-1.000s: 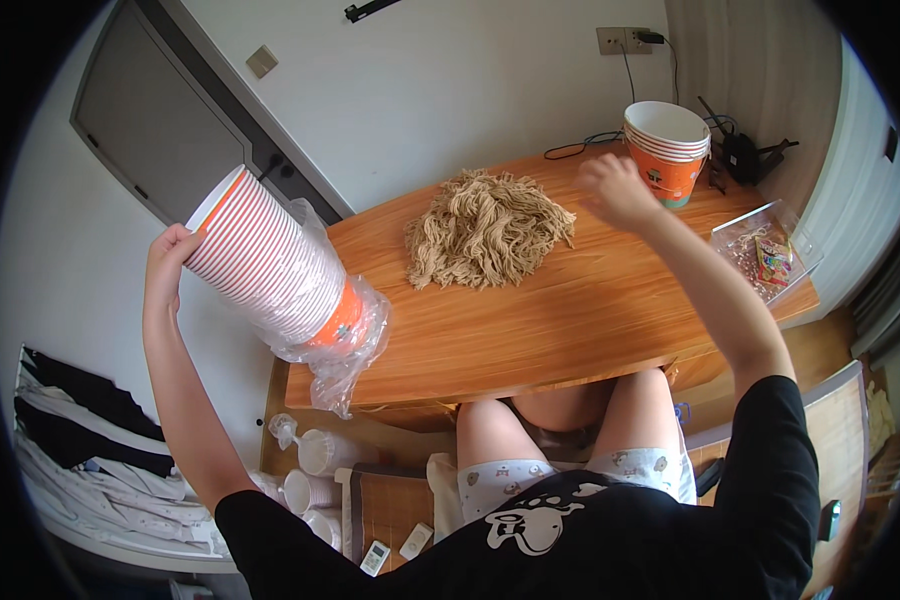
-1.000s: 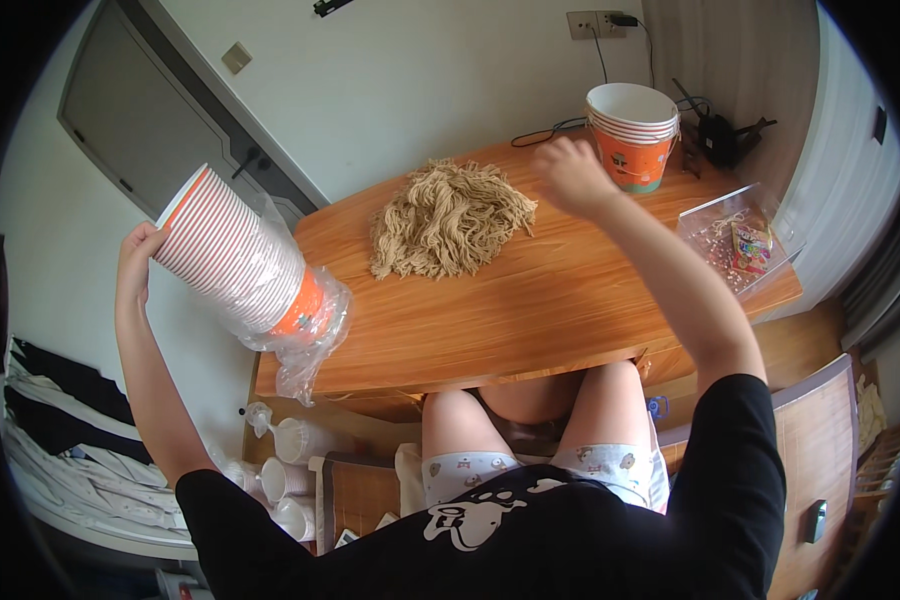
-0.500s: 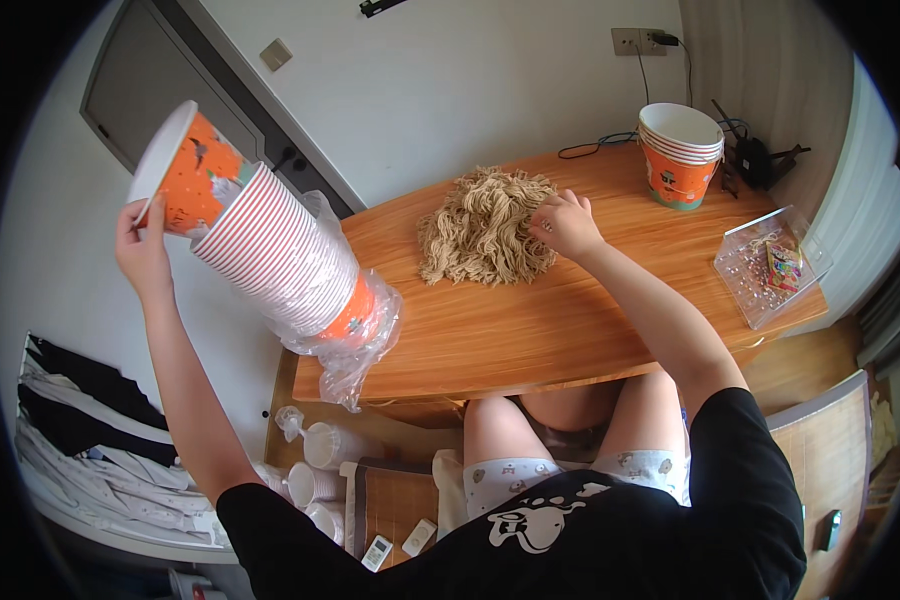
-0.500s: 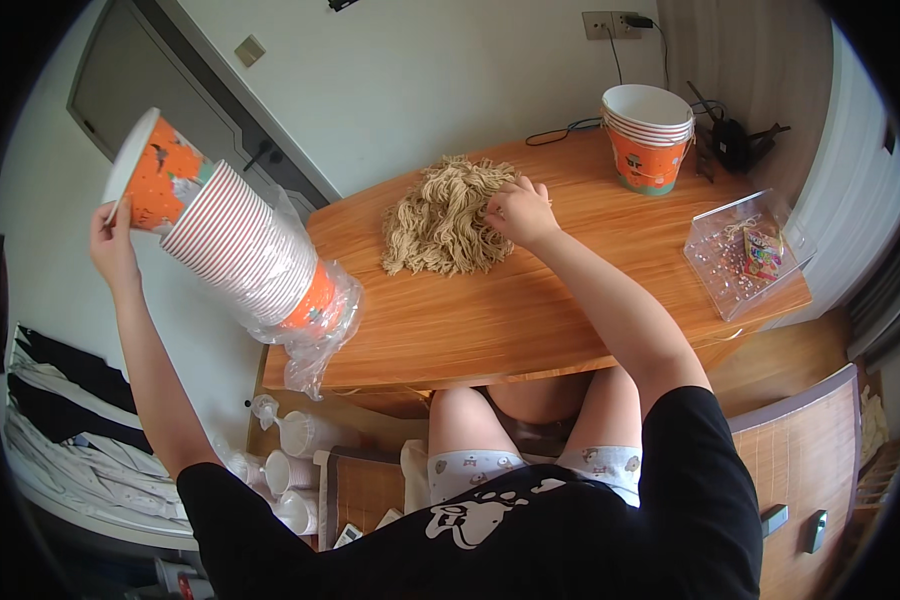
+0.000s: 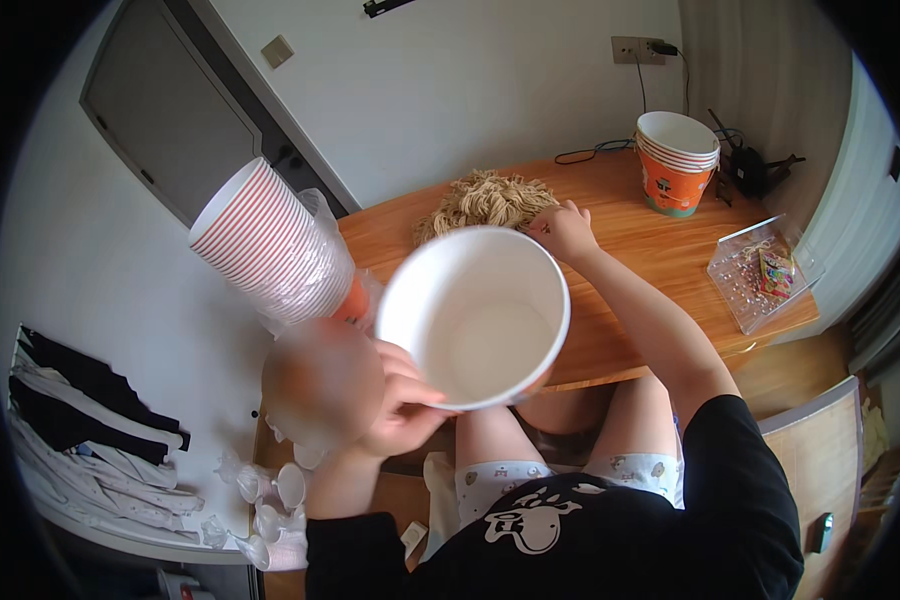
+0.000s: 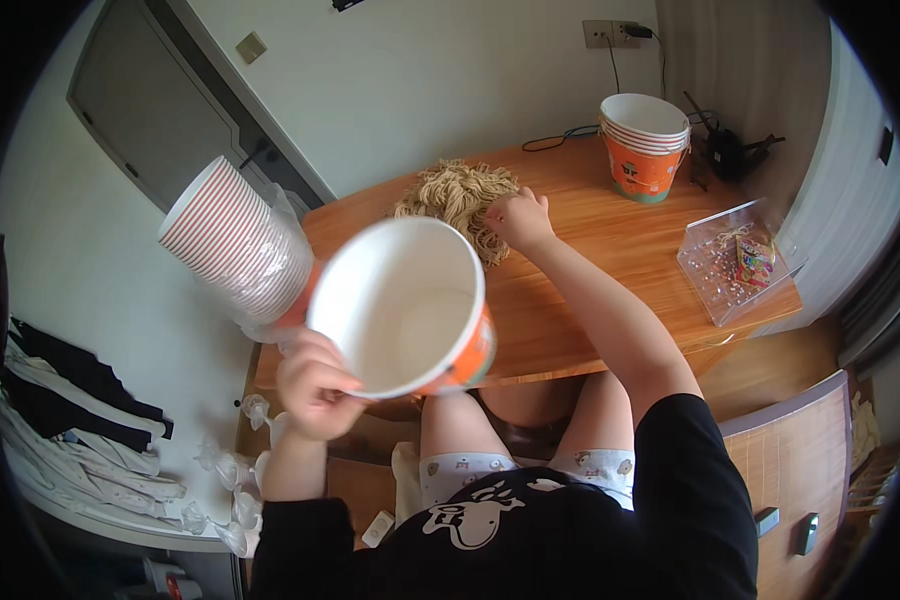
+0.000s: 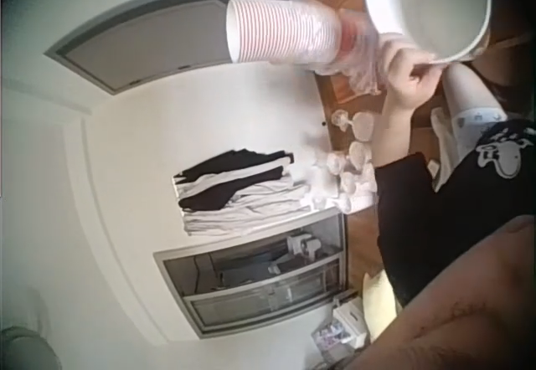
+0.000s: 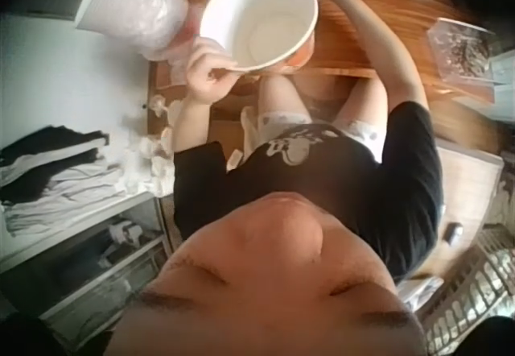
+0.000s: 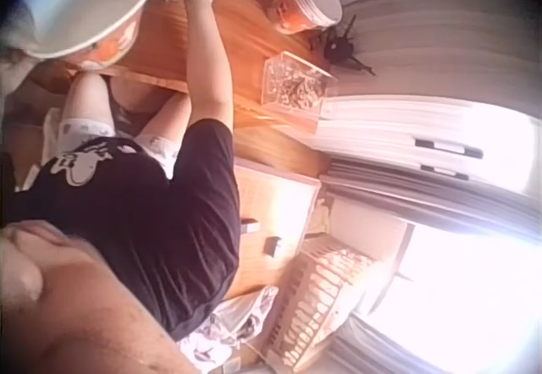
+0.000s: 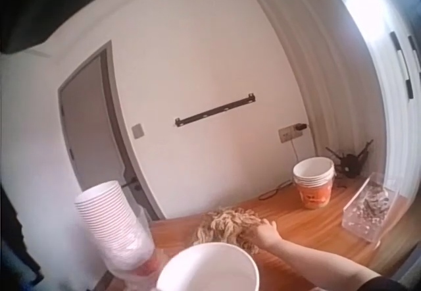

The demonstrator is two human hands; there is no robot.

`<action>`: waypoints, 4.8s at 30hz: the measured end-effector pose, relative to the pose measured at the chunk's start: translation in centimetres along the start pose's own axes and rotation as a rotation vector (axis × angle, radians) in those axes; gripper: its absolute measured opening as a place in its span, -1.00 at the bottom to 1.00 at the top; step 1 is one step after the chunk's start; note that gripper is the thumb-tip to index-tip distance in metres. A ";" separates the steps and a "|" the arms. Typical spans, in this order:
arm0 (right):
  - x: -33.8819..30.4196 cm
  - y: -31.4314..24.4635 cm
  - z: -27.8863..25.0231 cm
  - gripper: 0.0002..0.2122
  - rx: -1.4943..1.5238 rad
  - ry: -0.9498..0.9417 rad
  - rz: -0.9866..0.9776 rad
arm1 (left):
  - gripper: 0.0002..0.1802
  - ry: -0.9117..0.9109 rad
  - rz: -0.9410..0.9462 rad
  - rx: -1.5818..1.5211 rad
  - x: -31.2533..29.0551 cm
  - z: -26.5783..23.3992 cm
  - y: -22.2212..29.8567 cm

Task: Attaching wire handles to paper buckets by threading the ends through pre-punched holes.

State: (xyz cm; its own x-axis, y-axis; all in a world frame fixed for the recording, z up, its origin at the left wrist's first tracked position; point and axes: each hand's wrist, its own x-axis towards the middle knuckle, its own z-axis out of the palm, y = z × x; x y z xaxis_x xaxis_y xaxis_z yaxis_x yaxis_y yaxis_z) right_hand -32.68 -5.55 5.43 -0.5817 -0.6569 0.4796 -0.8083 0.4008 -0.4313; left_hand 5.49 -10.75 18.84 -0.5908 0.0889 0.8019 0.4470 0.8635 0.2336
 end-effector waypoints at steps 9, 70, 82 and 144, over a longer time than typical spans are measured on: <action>0.4 -0.3 -1.4 -0.86 0.066 0.112 -0.031 | -0.71 0.025 -0.101 -0.235 -5.1 8.3 -3.1; -27.4 -8.7 -21.2 -0.86 0.482 -0.608 -0.167 | 0.18 -0.147 -0.098 -0.869 -7.7 21.2 5.8; -27.8 -8.6 -17.6 -0.83 0.291 -0.578 -0.168 | -0.78 -0.700 -0.972 -1.194 -8.5 18.0 5.4; -26.7 -10.1 -12.2 -0.77 0.037 -0.306 -0.461 | -0.90 -0.373 -0.887 -1.092 -12.8 16.6 3.8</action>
State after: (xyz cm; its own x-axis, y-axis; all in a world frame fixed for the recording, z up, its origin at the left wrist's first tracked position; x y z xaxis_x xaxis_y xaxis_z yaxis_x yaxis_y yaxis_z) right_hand -10.06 15.76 6.33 -0.1110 -0.9170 0.3830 -0.9660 0.0091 -0.2583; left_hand 3.63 -0.37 0.32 -0.9996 0.0060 0.0280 0.0274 -0.0833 0.9961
